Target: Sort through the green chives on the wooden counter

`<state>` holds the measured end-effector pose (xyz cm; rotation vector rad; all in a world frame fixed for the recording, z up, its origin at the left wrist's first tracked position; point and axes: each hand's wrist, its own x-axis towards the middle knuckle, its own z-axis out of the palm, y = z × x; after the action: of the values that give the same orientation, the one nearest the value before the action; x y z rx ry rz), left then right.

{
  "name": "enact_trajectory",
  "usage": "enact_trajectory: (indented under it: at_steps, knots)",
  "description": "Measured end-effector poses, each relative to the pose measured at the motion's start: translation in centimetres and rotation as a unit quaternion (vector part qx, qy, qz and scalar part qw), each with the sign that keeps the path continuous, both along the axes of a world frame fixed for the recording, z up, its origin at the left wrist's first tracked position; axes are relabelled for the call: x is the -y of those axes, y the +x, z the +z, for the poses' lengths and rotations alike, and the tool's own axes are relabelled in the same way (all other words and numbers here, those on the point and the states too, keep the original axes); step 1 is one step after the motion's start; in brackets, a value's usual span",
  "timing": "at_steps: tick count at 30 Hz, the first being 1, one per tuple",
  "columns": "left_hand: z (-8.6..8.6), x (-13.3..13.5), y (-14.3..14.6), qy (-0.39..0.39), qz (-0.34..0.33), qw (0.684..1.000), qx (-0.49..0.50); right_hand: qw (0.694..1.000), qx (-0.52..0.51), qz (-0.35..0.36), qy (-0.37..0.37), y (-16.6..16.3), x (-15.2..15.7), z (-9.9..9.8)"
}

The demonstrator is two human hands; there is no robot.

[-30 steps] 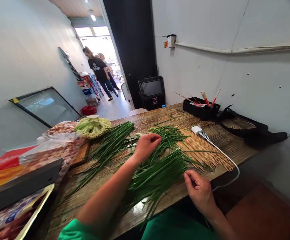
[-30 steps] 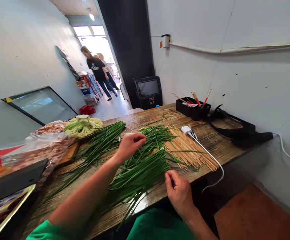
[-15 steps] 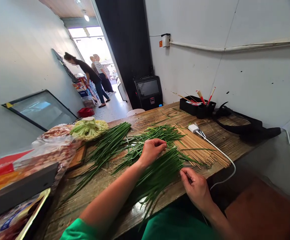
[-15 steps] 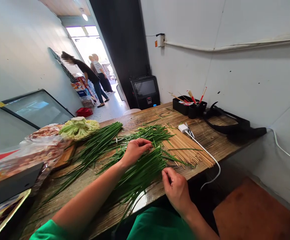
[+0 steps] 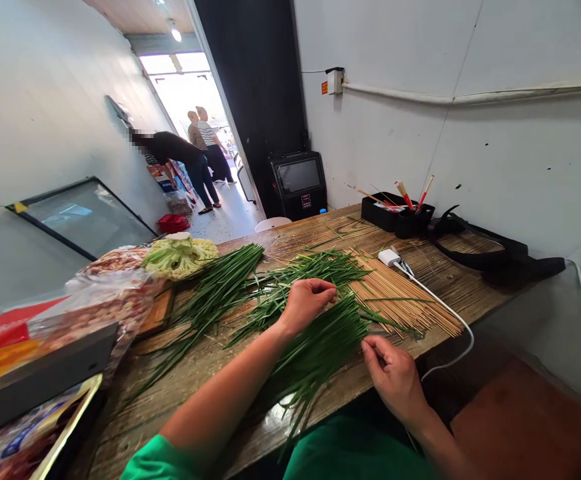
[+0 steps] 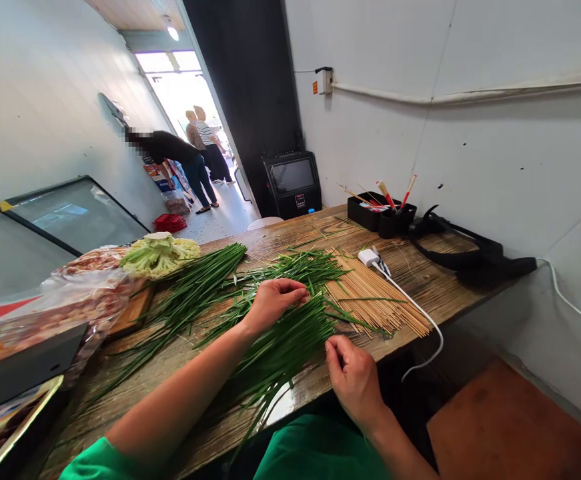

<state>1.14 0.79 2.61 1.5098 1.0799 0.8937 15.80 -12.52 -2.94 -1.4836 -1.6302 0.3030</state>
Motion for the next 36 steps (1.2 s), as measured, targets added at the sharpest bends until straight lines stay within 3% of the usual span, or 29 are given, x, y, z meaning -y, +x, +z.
enact_trajectory:
  at_steps: [10, 21, 30, 36]
  knots:
    - [0.0, 0.2, 0.0, 0.011, 0.004, 1.000, -0.006, 1.000, 0.015, -0.008, 0.002, -0.1, 0.0, 0.2]
    - [-0.2, -0.1, 0.4, 0.014, 0.005, 1.000, -0.002, 0.999, 0.029, -0.024, 0.032, 1.0, -0.8, -2.1]
    - [-0.4, 0.1, 0.5, 0.042, 0.012, 0.999, 0.020, 0.999, 0.026, -0.025, 0.035, 1.1, -0.9, -2.2]
    - [-0.2, 0.1, 0.4, 0.011, 0.018, 0.999, 0.027, 0.999, 0.021, -0.025, 0.026, 0.7, -0.6, -1.3]
